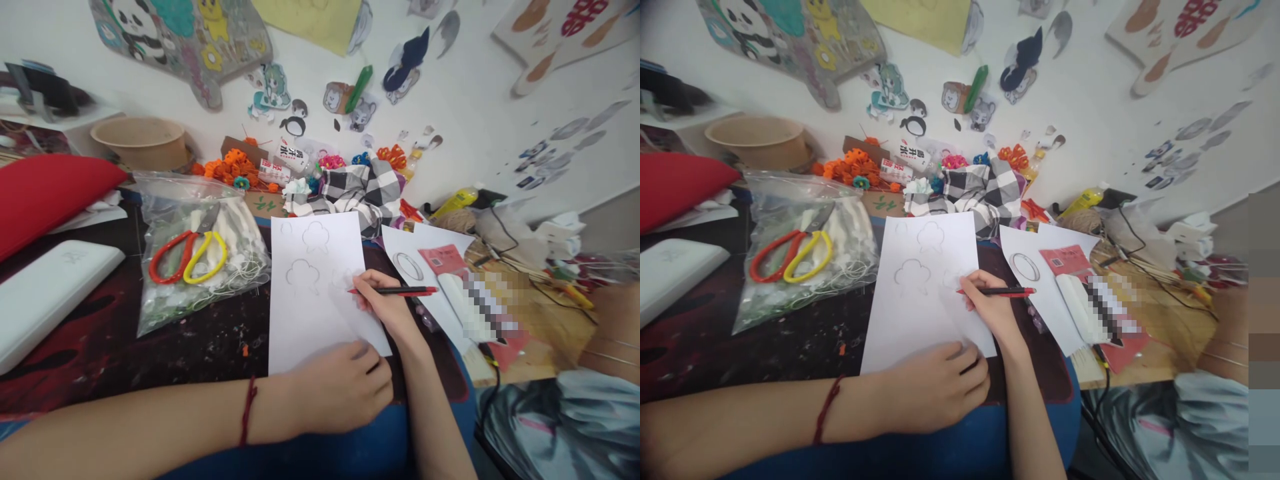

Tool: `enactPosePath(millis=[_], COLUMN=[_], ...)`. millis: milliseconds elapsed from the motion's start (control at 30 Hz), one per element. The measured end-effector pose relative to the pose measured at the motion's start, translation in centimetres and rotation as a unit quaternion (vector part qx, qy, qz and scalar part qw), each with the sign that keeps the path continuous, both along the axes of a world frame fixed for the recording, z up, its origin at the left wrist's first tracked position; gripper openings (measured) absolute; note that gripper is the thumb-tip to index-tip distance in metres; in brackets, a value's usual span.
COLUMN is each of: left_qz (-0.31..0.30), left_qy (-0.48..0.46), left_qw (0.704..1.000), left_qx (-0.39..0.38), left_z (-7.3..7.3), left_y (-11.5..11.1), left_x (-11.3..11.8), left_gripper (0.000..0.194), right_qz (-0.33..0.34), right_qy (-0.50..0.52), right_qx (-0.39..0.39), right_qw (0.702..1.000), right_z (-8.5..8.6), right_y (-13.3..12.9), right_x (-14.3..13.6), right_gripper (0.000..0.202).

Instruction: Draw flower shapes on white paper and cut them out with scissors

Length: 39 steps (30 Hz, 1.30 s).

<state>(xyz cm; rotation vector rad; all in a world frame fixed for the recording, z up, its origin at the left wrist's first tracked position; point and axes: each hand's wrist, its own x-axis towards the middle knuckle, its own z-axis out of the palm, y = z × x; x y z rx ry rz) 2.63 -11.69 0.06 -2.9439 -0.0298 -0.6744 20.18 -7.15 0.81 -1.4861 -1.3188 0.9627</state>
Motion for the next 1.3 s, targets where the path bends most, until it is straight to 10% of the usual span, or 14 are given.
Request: enactPosePath(millis=[1300], left_qz=[-0.01], left_qy=[-0.013], left_qw=[0.999], left_qx=[0.042], left_z=[-0.2], left_y=[-0.3], left_x=[0.0], left_gripper=[0.032], right_qz=[0.04], right_qy=[-0.025], right_qx=[0.046], right_qw=[0.998], right_z=[-0.2], right_y=[-0.2], right_x=[-2.2], right_gripper=[0.013])
